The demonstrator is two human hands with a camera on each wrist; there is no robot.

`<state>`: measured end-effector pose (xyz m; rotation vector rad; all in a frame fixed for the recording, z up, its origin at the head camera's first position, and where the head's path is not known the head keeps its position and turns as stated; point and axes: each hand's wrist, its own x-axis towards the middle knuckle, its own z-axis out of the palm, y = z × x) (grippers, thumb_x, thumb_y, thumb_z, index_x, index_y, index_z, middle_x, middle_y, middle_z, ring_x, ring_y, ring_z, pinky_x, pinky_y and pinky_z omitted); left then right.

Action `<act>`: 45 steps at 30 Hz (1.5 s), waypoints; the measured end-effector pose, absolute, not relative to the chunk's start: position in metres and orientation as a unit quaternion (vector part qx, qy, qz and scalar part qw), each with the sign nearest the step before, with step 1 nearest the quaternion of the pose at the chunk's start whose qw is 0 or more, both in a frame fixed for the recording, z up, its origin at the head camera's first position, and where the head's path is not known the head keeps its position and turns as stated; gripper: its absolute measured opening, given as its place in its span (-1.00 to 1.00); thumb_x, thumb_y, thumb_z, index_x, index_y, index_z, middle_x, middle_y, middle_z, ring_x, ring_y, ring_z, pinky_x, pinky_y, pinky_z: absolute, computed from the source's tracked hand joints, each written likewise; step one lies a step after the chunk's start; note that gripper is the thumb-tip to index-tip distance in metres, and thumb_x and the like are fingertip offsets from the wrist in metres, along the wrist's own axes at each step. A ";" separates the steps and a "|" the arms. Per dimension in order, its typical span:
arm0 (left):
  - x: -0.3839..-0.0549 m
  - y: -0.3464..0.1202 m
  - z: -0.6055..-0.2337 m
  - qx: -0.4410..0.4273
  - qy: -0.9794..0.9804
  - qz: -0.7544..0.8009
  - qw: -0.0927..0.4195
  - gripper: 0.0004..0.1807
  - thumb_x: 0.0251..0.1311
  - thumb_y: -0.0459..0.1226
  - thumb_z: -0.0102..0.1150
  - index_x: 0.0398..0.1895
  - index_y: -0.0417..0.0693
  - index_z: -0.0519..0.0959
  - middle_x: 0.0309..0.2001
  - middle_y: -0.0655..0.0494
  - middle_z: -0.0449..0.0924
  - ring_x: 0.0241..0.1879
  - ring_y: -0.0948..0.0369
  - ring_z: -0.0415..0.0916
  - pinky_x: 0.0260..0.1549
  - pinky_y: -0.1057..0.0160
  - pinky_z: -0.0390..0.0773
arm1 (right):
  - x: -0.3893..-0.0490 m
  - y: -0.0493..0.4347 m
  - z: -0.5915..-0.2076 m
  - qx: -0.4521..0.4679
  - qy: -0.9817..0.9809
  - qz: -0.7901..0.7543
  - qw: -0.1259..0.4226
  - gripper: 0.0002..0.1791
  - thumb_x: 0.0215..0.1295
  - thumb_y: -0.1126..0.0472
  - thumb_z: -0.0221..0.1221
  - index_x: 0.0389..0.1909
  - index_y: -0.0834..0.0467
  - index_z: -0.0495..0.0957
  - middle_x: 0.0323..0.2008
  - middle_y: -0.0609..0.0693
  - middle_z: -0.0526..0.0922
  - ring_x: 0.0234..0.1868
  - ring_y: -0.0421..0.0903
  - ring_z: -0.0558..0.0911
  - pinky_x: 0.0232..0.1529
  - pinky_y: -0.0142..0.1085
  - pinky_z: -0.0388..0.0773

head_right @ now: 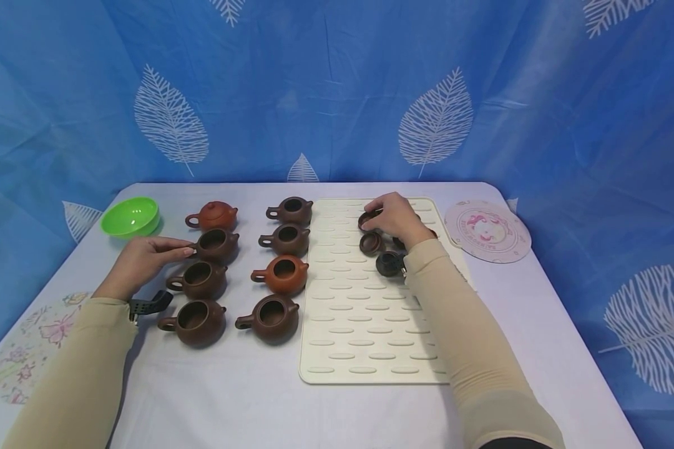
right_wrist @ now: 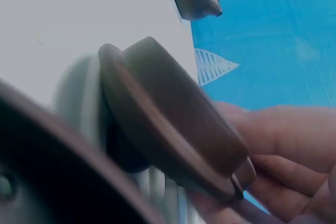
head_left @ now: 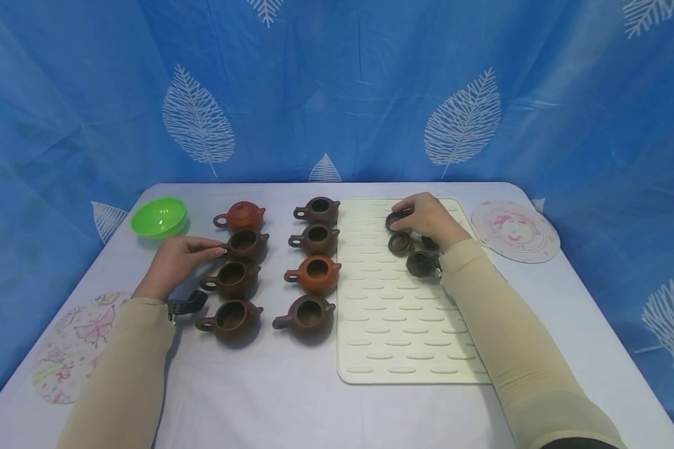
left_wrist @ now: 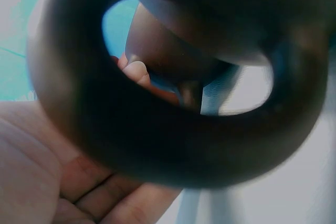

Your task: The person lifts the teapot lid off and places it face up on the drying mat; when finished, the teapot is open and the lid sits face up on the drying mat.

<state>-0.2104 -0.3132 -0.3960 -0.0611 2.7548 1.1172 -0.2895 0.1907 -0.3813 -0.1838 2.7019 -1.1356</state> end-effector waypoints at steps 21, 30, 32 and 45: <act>-0.212 -0.313 -0.394 -0.022 0.922 0.376 0.093 -0.48 0.42 -0.03 0.37 0.26 -0.19 0.66 0.28 -0.24 0.58 0.39 -0.23 0.33 0.32 -0.36 0.29 | -0.286 0.192 -0.381 -0.036 0.901 -0.427 0.075 -0.53 0.50 0.03 0.27 0.26 0.24 0.64 0.25 0.19 0.61 0.38 0.15 0.45 0.40 0.08 0.29; -0.213 -0.314 -0.395 -0.023 0.923 0.373 0.092 -0.50 0.43 -0.05 0.36 0.26 -0.19 0.67 0.27 -0.24 0.59 0.37 -0.23 0.34 0.31 -0.35 0.29 | -0.284 0.189 -0.380 -0.012 0.890 -0.451 0.066 -0.53 0.53 0.01 0.23 0.27 0.22 0.63 0.25 0.17 0.61 0.38 0.14 0.44 0.40 0.07 0.29; -0.213 -0.314 -0.395 -0.024 0.922 0.374 0.093 -0.49 0.43 -0.04 0.36 0.26 -0.20 0.67 0.27 -0.24 0.59 0.38 -0.24 0.34 0.31 -0.36 0.29 | -0.284 0.189 -0.379 -0.004 0.890 -0.452 0.061 -0.54 0.53 0.01 0.23 0.27 0.21 0.63 0.26 0.17 0.60 0.39 0.15 0.43 0.41 0.07 0.28; -0.213 -0.315 -0.396 -0.018 0.924 0.370 0.089 -0.49 0.42 -0.04 0.37 0.24 -0.20 0.67 0.26 -0.24 0.60 0.37 -0.23 0.35 0.31 -0.35 0.30 | -0.280 0.193 -0.366 0.011 0.881 -0.470 0.059 -0.52 0.54 -0.03 0.21 0.29 0.18 0.62 0.36 0.13 0.54 0.44 0.12 0.39 0.42 0.06 0.28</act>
